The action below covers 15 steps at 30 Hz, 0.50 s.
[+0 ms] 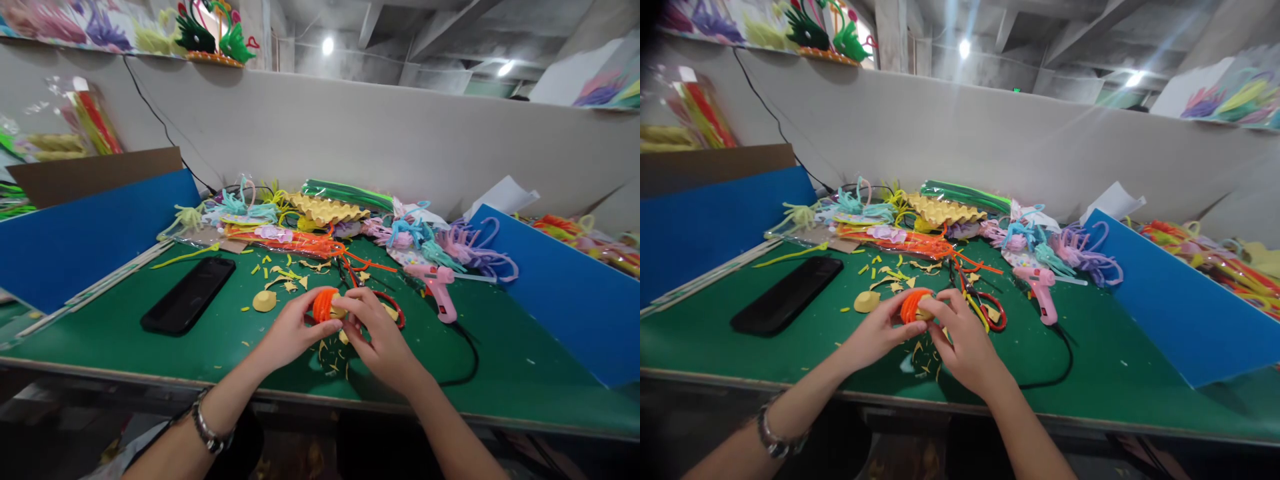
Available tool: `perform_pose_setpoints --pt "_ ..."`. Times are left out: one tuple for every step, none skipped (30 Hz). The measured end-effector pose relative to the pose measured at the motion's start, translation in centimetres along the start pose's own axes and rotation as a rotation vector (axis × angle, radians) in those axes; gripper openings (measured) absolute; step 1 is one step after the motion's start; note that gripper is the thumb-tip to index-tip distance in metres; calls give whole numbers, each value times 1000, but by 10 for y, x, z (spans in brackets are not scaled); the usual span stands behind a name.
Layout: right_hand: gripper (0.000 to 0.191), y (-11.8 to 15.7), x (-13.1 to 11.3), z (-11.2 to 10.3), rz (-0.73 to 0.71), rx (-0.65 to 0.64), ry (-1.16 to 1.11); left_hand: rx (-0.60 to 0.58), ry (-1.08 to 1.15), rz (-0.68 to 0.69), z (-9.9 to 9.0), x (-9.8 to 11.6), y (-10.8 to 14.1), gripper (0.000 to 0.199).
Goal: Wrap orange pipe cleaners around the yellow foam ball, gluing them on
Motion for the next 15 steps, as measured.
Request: perform_pose_setpoints --pt "33 0 0 1 -9 -17 6 6 -11 5 -1 -1 -1 48" --pt "31 0 -1 2 -15 -27 10 14 -19 11 -2 -1 -1 49" --pt "29 0 -1 2 -18 -28 9 20 -26 18 -2 -1 -1 49" --pt "28 0 -2 3 -14 -27 1 21 -28 22 -2 -1 -2 48" --pt "28 0 -1 3 -7 -23 -14 20 -26 21 -2 0 -2 46" --pt "27 -1 -1 2 4 -15 -33 17 -19 13 -2 1 -2 44" --pt "27 -1 1 1 21 -1 -48 16 -7 -1 -2 1 -2 42" --pt "25 -2 4 -1 46 18 -54 20 8 -18 -3 2 -1 40" --pt "23 -2 8 -3 79 44 -45 31 23 -35 -4 4 0 41" --pt "20 -3 13 -6 117 76 -23 47 34 -51 -6 5 1 42" --pt "17 -3 19 -10 157 107 11 64 38 -66 -7 5 2 43" --pt "15 -3 26 -13 197 131 58 73 30 -74 -8 6 3 45" --pt "13 -3 32 -15 231 142 109 73 9 -79 -8 6 4 46" --pt "14 -3 38 -17 257 145 159 66 -27 -85 -8 5 5 46" --pt "14 -2 43 -19 277 142 203 54 -79 -90 -7 4 5 46"
Point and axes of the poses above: each hand's wrist, its own y-axis away from the middle knuckle, its own z-axis out of the palm, x = y × z, the point moved 7 cm from there along -y, towards the middle knuckle, and after that the axes turned 7 degrees about x, right-handed, at the moved point
